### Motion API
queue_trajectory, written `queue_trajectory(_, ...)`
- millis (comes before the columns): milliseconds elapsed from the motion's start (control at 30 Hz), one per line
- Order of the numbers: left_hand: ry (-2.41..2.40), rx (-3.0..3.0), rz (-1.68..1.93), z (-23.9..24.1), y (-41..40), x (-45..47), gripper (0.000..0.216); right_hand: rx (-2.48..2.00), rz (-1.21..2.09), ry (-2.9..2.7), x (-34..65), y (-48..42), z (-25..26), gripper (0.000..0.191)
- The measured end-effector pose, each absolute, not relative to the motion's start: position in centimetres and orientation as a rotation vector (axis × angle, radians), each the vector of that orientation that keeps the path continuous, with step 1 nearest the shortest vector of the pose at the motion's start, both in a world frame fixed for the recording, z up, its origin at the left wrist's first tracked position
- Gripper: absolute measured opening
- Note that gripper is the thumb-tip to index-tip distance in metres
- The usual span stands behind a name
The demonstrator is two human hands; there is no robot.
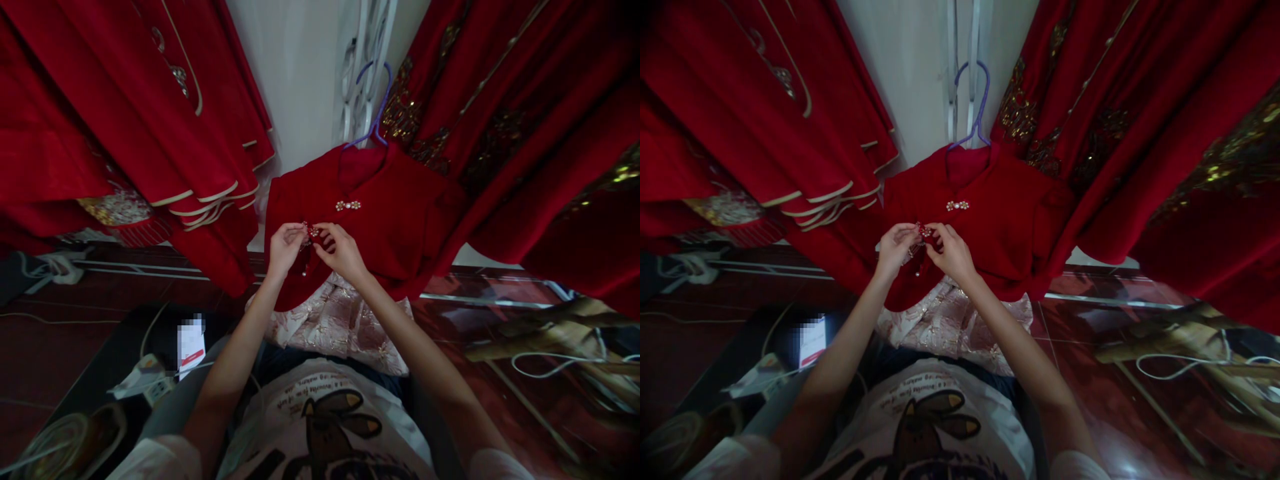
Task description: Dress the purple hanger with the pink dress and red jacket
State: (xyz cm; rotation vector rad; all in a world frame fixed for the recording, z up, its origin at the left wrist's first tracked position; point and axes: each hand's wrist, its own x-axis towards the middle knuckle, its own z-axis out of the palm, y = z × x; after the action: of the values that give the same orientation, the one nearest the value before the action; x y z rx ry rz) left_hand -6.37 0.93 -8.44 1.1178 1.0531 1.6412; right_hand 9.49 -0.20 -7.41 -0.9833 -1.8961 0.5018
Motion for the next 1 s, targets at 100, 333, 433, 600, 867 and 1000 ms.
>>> queue_trajectory(100,1.0,1.048,1.616,-8.0,0.5,-6.3,0.025,-0.964,0.523,-1.83,9.0,-0.2,-7.5,0.025)
queue_trajectory(333,1.064,1.209,1.635,-8.1,0.2,-6.5,0.024,-1.022,0.501,-1.694,8.1,0.4,-7.7,0.018)
queue_trajectory(433,1.135,1.328,1.645,-8.1,0.3,-6.6,0.023,-1.082,0.462,-1.66,7.7,0.7,-7.8,0.018)
queue_trajectory(600,1.146,1.361,1.618,-8.2,0.2,-6.6,0.026,-1.082,0.449,-1.645,7.5,0.9,-8.1,0.017)
queue_trajectory(867,1.215,1.462,1.64,-8.0,-0.1,-6.3,0.022,-1.085,0.444,-1.635,7.4,0.9,-8.1,0.016)
queue_trajectory(1000,1.293,1.546,1.638,-7.7,-0.2,-6.2,0.02,-1.063,0.458,-1.617,7.4,1.0,-8.3,0.016)
